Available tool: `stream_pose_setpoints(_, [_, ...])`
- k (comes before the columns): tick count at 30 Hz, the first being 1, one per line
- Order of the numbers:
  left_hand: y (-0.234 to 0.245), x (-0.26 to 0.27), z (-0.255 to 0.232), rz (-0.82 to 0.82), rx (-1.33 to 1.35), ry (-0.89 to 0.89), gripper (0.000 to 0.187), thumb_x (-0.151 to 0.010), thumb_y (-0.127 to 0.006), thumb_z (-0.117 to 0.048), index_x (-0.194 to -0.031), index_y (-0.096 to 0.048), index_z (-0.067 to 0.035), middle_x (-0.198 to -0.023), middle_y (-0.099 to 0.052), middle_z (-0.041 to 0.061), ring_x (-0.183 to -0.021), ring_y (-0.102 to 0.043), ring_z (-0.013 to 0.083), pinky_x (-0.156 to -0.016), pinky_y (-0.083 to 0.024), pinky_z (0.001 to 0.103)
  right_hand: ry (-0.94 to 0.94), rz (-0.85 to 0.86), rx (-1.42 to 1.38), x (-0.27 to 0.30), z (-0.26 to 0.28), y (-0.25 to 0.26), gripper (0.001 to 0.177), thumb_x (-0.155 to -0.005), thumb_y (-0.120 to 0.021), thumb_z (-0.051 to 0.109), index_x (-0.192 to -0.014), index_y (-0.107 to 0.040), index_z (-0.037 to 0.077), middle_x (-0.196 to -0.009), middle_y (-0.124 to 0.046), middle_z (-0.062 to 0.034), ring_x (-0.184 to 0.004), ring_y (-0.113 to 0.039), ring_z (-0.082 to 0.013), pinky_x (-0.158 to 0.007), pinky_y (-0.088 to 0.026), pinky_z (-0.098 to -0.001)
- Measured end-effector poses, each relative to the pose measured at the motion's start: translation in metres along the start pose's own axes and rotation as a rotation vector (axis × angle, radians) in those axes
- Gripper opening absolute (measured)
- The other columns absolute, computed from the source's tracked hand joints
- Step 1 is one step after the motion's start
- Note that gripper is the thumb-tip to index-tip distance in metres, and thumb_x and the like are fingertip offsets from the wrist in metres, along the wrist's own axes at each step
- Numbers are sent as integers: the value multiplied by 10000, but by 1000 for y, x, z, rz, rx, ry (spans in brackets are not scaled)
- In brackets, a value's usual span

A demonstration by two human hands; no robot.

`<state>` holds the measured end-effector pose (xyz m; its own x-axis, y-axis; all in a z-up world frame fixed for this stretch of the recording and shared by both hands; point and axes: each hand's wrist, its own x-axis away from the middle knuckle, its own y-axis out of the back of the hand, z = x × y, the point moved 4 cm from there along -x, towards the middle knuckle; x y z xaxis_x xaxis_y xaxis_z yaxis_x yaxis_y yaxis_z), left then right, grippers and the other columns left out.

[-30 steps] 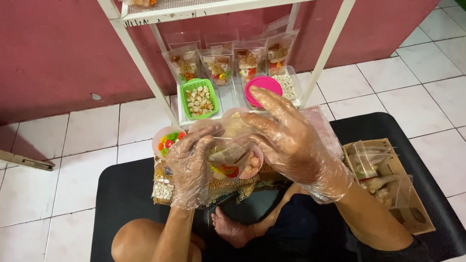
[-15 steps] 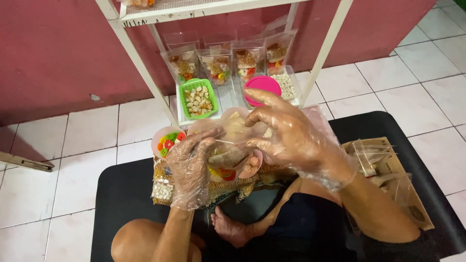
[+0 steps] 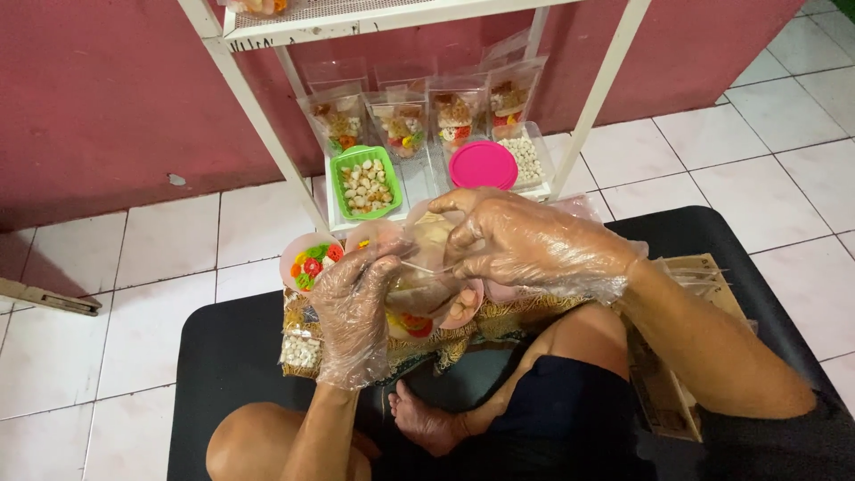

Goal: Manually filling small plastic bags with a variety of snacks and candies from bowls.

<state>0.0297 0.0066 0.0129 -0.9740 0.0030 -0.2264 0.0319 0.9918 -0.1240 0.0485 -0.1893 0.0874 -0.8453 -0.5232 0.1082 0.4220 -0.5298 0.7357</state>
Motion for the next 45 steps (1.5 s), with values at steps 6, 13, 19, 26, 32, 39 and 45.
stream_pose_setpoints(6, [-4,0,-12,28,-56,-4,175,-898,-687,-65,-1024,-765,30,-1029,-805,120,-912,-740,167,-851,-593,261,-38,114,-96,-9,-13,-3,274,-755,-628,22,-957,-803,-39,-1500,-597,-35,-465,-643,-138,-391,-533,-239])
stream_pose_setpoints(13, [3,-2,9,-85,19,-15,93,-902,-716,-56,-973,-739,0,-939,-786,120,-797,-725,152,-709,-632,255,116,-170,190,-3,-3,-5,199,-782,-776,177,-685,-783,4,-1519,-500,-233,-1220,-608,-326,-973,-545,-378])
stream_pose_setpoints(19, [10,-6,22,-194,-109,-230,105,-928,-768,-97,-967,-757,0,-867,-762,184,-681,-711,213,-651,-601,345,239,-255,-31,3,5,0,84,-778,-751,28,-858,-762,48,-946,-772,-86,-642,-686,-132,-534,-583,-221])
stream_pose_setpoints(26, [-9,-4,-8,-57,40,-102,383,-721,-889,-85,-1036,-702,28,-970,-765,257,-858,-784,353,-782,-661,433,-115,-172,-218,5,20,5,71,-876,-738,74,-931,-769,40,-946,-725,-149,-936,-749,-303,-853,-617,-460])
stream_pose_setpoints(32, [-1,-4,7,-79,56,-109,336,-754,-871,-58,-1033,-693,1,-972,-764,230,-868,-784,330,-801,-663,423,-24,-231,-189,12,28,5,24,-891,-733,90,-909,-739,76,-851,-726,-109,-778,-737,-250,-710,-601,-380])
stream_pose_setpoints(39, [2,-5,4,-78,57,-156,336,-794,-851,-64,-1078,-682,-3,-1004,-753,228,-911,-779,327,-823,-666,409,-74,-325,-395,12,31,3,555,-782,-788,-7,-1285,-554,-7,-909,-752,-163,-912,-750,-332,-813,-621,-449])
stream_pose_setpoints(45, [4,-10,0,-62,11,-194,401,-760,-863,-4,-1105,-662,32,-1023,-749,248,-886,-780,314,-808,-671,418,-92,-401,-583,17,28,-9,578,-797,-745,-17,-1316,-492,-16,-898,-731,-178,-874,-709,-314,-817,-633,-435])
